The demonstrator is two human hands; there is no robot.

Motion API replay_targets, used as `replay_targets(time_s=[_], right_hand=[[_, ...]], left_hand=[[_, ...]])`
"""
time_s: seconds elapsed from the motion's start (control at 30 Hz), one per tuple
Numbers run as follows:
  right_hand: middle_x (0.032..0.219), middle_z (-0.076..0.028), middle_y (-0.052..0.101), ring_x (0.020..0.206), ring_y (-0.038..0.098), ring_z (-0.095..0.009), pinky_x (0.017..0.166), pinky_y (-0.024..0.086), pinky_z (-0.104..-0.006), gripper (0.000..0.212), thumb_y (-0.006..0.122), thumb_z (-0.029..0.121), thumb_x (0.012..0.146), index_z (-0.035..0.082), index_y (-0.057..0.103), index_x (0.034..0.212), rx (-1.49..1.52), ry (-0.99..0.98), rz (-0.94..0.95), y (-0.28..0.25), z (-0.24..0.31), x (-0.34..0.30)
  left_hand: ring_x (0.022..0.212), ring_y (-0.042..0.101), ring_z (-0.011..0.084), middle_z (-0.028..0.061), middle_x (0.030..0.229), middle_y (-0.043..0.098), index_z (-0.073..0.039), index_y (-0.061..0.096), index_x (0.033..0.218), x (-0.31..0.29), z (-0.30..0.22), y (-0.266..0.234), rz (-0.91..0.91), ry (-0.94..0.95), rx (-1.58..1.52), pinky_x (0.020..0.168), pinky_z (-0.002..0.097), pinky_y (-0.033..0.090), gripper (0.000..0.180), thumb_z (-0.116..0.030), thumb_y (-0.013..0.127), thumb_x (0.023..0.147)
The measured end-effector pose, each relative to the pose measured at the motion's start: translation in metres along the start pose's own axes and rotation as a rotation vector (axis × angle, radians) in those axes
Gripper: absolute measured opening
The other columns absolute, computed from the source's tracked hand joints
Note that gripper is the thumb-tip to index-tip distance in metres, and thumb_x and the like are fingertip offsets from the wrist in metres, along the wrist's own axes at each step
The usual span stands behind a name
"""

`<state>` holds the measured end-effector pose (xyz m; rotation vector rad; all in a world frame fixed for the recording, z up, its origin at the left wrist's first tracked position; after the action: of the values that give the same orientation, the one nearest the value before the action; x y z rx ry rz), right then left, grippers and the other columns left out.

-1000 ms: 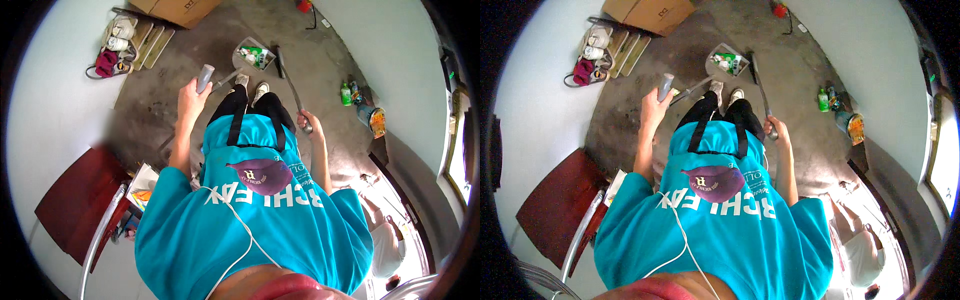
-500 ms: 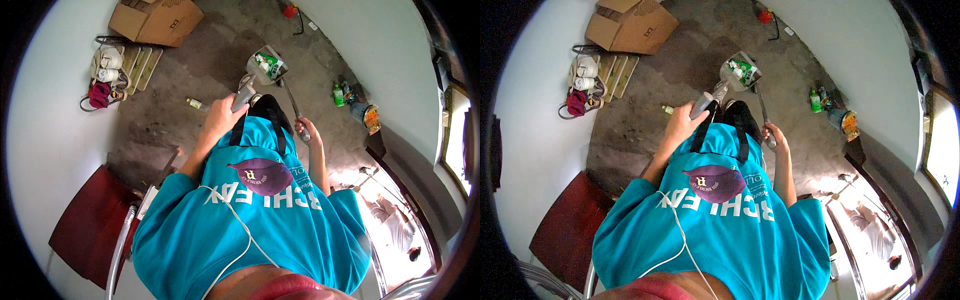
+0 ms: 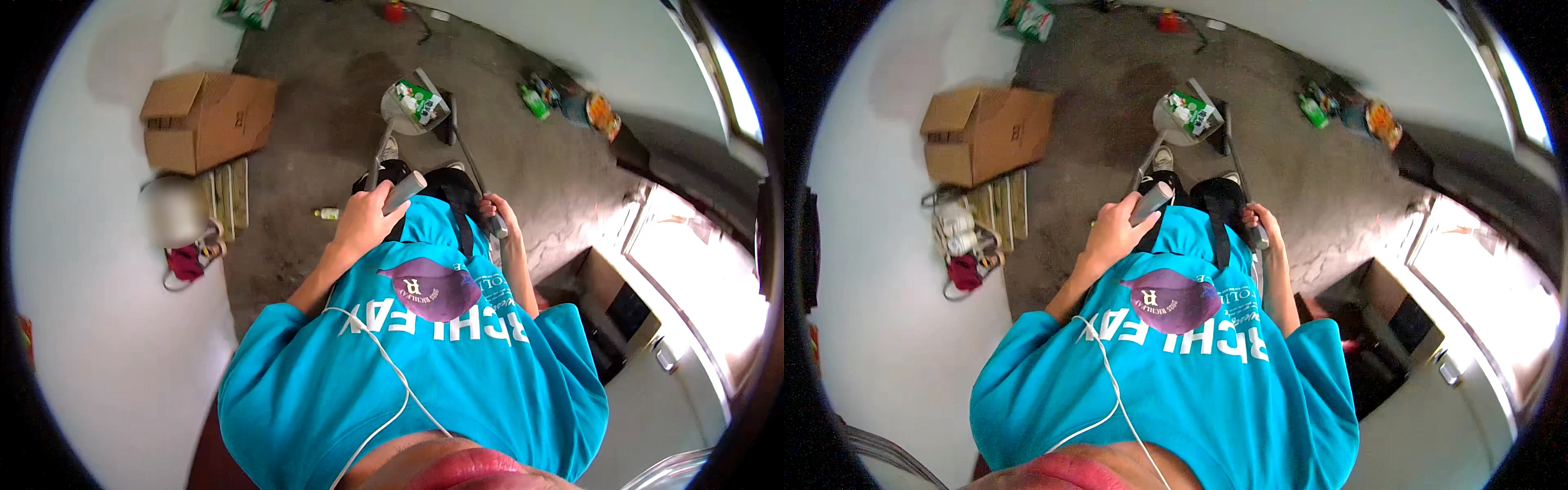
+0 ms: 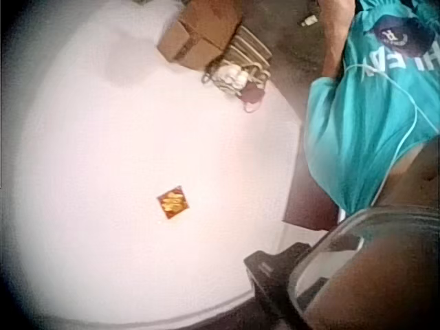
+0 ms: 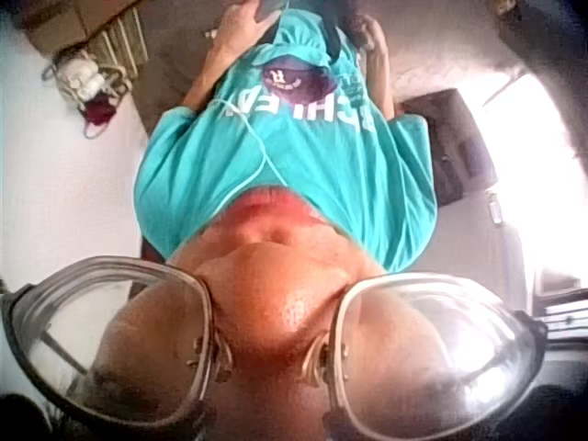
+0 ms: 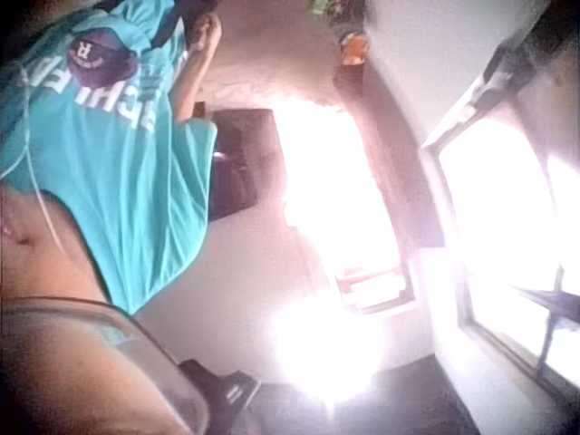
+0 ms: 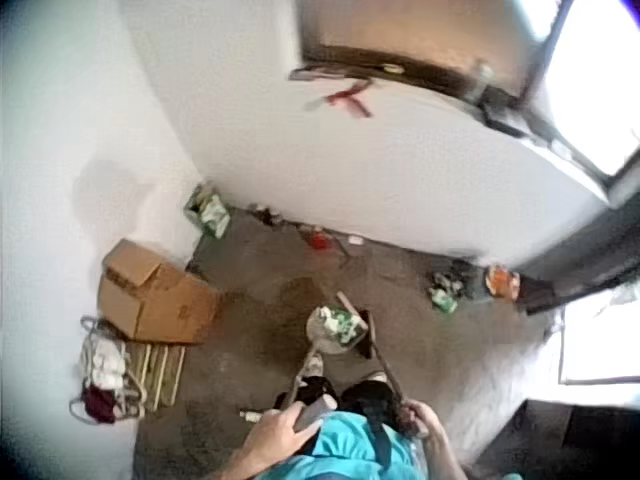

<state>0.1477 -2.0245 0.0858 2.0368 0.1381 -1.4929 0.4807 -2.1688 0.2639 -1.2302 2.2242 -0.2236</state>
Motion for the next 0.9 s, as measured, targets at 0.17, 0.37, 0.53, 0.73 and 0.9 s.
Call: replay_targets(time_s=[0.17,0.37,0.53,0.73,0.9], right_hand=[[0.061,0.001,0.043,0.047,0.04,-0.005,0.04,0.033,-0.0176,0.014,0.049,0.013,0.088,0.001,0.046,0.081,0.003,-0.239,-0.045,-0.028,-0.015,-0.012],[0.064,0.002,0.045,0.049,0.041,-0.005,0.041,0.035,-0.018,0.016,0.053,0.016,0.087,0.001,0.048,0.084,0.23,-0.375,0.092,-0.069,-0.021,-0.024],[0.064,0.002,0.046,0.049,0.042,-0.005,0.041,0.036,-0.0192,0.018,0.055,0.019,0.087,0.002,0.049,0.087,0.093,-0.48,-0.015,-0.103,-0.033,-0.034],[0.062,0.002,0.045,0.047,0.04,-0.005,0.041,0.034,-0.0192,0.018,0.056,0.019,0.087,0.002,0.05,0.087,0.169,-0.58,-0.036,-0.099,-0.045,-0.053],[0.062,0.002,0.045,0.047,0.04,-0.006,0.041,0.034,-0.0196,0.016,0.055,0.018,0.087,0.003,0.05,0.085,0.134,-0.637,-0.078,-0.102,-0.055,-0.051]], left_hand=[[0.055,0.057,0.0361,0.0192,0.058,0.054,0.001,0.051,0.079,0.037,-0.012,0.007,0.064,0.142,-0.019,0.049,0.0396,0.04,0.025,-0.022,0.063,0.08],[0.046,0.052,0.0272,0.0149,0.053,0.05,0.0,0.052,0.08,0.072,-0.029,0.038,0.2,0.187,0.022,0.046,0.0362,0.038,0.025,-0.021,0.065,0.079],[0.048,0.04,0.0075,0.0023,0.053,0.048,-0.001,0.051,0.074,0.08,-0.037,0.071,0.138,0.187,-0.035,0.044,0.0281,0.033,0.025,-0.02,0.066,0.08],[0.045,0.042,0.0022,-0.0037,0.055,0.049,-0.006,0.05,0.075,0.087,-0.05,0.075,0.17,0.185,-0.143,0.04,0.0192,0.032,0.018,-0.016,0.061,0.085],[0.044,0.041,0.0018,-0.0035,0.056,0.048,-0.006,0.05,0.076,0.092,-0.084,0.077,0.223,0.138,-0.363,0.04,0.018,0.031,0.018,-0.016,0.061,0.085]])
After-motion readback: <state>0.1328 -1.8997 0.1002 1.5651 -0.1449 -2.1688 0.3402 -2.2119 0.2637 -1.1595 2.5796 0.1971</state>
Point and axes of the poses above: each hand's wrist, its own x-axis towards the middle knuckle, its own y-axis out of the palm, z = x × y, the point moved 2 cm from there along x, towards the middle knuckle
